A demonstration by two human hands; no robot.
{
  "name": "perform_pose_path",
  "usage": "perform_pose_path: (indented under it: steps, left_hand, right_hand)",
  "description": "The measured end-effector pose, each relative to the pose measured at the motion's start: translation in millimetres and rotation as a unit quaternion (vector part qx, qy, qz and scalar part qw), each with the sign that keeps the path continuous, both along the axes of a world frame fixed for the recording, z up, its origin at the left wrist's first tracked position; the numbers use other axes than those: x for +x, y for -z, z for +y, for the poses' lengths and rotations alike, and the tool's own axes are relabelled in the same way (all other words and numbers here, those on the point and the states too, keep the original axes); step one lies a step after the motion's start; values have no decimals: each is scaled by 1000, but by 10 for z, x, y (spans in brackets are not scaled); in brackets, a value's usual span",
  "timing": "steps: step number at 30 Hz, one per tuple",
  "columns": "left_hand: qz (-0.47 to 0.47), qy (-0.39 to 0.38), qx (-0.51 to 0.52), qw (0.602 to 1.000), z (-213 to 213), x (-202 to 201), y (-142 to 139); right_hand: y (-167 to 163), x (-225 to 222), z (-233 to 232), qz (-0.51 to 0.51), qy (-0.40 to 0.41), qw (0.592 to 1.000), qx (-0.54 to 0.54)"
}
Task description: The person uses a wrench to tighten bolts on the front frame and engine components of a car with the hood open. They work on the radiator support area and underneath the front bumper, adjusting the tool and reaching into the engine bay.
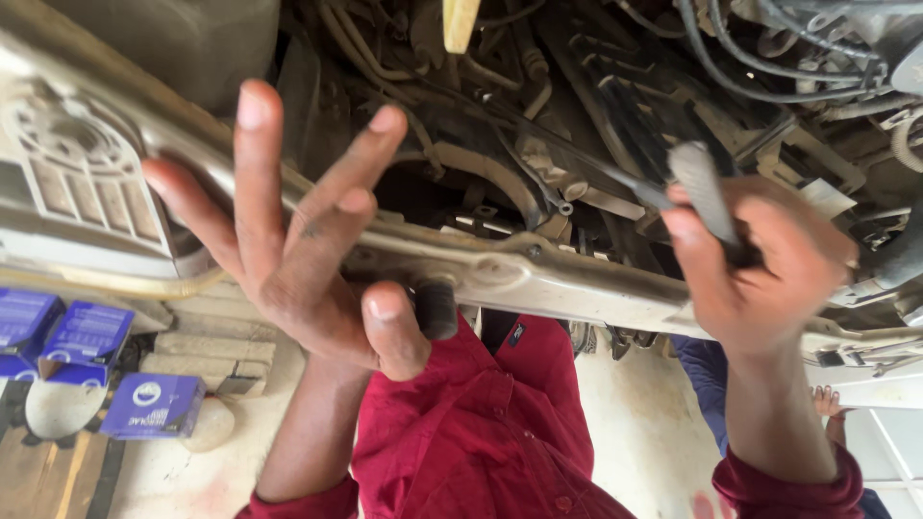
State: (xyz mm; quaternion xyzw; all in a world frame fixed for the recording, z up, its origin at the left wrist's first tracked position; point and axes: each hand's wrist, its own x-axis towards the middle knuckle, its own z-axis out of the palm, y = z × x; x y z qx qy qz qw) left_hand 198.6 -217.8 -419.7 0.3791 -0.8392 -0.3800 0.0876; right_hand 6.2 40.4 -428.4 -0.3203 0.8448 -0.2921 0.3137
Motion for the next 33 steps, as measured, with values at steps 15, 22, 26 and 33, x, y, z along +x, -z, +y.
perform_pose_path:
  steps: [15, 22, 26, 33]
  left_hand:
    - [18, 16, -23, 999, -4, 34, 36]
    - [21, 19, -30, 999, -10, 41, 78]
    - [39, 13, -33, 999, 7, 52, 85]
    - [92, -24, -66, 993, 14, -37, 171]
  right_hand:
    - [-67, 277, -333, -28, -28, 996, -80]
    - [66, 373, -398, -65, -66, 991, -99]
    - [-30, 428, -550, -27, -122, 992, -32]
    - [-217, 517, -1015, 1, -192, 978, 78]
